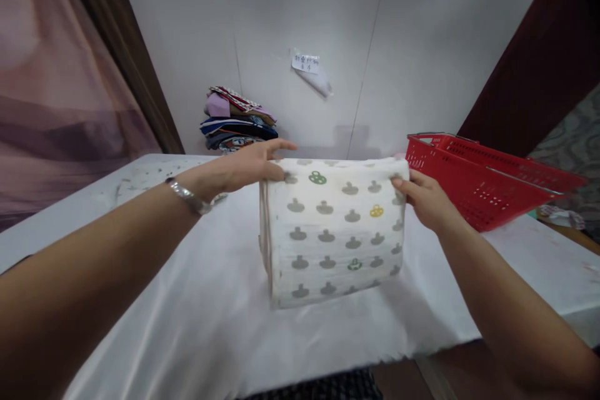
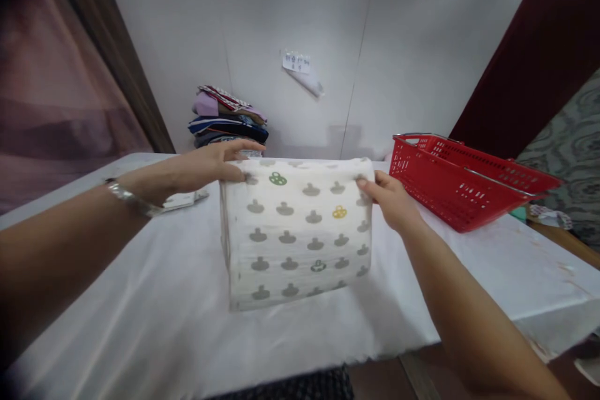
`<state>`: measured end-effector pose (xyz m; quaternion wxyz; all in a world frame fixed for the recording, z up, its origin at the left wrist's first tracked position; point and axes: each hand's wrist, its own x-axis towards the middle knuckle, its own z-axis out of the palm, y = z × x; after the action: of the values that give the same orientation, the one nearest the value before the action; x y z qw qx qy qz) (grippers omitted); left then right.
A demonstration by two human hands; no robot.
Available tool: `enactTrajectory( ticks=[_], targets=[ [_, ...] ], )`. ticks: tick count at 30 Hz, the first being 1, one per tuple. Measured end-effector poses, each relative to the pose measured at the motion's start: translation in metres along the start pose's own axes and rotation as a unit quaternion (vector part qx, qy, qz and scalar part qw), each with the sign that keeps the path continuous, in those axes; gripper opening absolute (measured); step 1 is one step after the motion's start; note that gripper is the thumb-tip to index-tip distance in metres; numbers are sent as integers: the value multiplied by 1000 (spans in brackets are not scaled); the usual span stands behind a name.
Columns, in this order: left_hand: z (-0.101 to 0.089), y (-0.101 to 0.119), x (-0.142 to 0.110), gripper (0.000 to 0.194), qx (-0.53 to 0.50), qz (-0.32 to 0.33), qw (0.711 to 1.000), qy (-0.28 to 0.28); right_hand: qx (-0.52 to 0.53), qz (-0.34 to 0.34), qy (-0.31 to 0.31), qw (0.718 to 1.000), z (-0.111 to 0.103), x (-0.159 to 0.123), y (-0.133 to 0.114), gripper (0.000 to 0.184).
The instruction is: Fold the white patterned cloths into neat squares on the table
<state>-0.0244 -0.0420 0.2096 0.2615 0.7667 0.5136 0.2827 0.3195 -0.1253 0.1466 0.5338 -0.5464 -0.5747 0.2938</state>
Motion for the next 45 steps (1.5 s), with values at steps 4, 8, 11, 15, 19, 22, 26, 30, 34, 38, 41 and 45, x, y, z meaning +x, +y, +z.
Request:
enactTrajectory(
  ticks=[4,8,11,15,19,22,26,30,34,38,41,45],
  targets=[
    [32,-56,36,58,-151,-80,979,-114,53,135,-51,988,38,52,47,31],
    [79,-113,54,50,-191,-217,955,-65,-21,232,-48,971,82,90,101,30],
    [101,-144,65,50,-195,-255,947,-28,-82,255,-39,963,102,109,125,29],
    [109,-169,83,52,-186,-247,951,1,-142,231,-45,962,116,131,144,28],
    [114,-184,89,46,-135,-214,967,42,-229,191,-38,954,130,140,165,26],
    [120,-192,87,41,-103,-185,976,54,-326,128,-42,936,135,139,173,29],
    [120,-196,79,40,-144,-192,968,71,-401,-11,-66,914,138,119,156,42],
    [112,-191,58,38,-223,-223,945,81,-370,-114,-196,901,144,72,127,48],
    [107,-181,19,29,-256,-235,935,70,-374,-145,-347,848,151,37,118,54],
    [112,-164,-23,16,-270,-226,935,40,-335,-171,-273,886,158,25,105,47],
    [117,-151,-47,13,-261,-221,939,40,-253,-185,-221,924,168,9,86,38],
    [122,-139,-65,13,-254,-210,943,39,-215,-256,-257,907,183,-19,71,35]
  ],
)
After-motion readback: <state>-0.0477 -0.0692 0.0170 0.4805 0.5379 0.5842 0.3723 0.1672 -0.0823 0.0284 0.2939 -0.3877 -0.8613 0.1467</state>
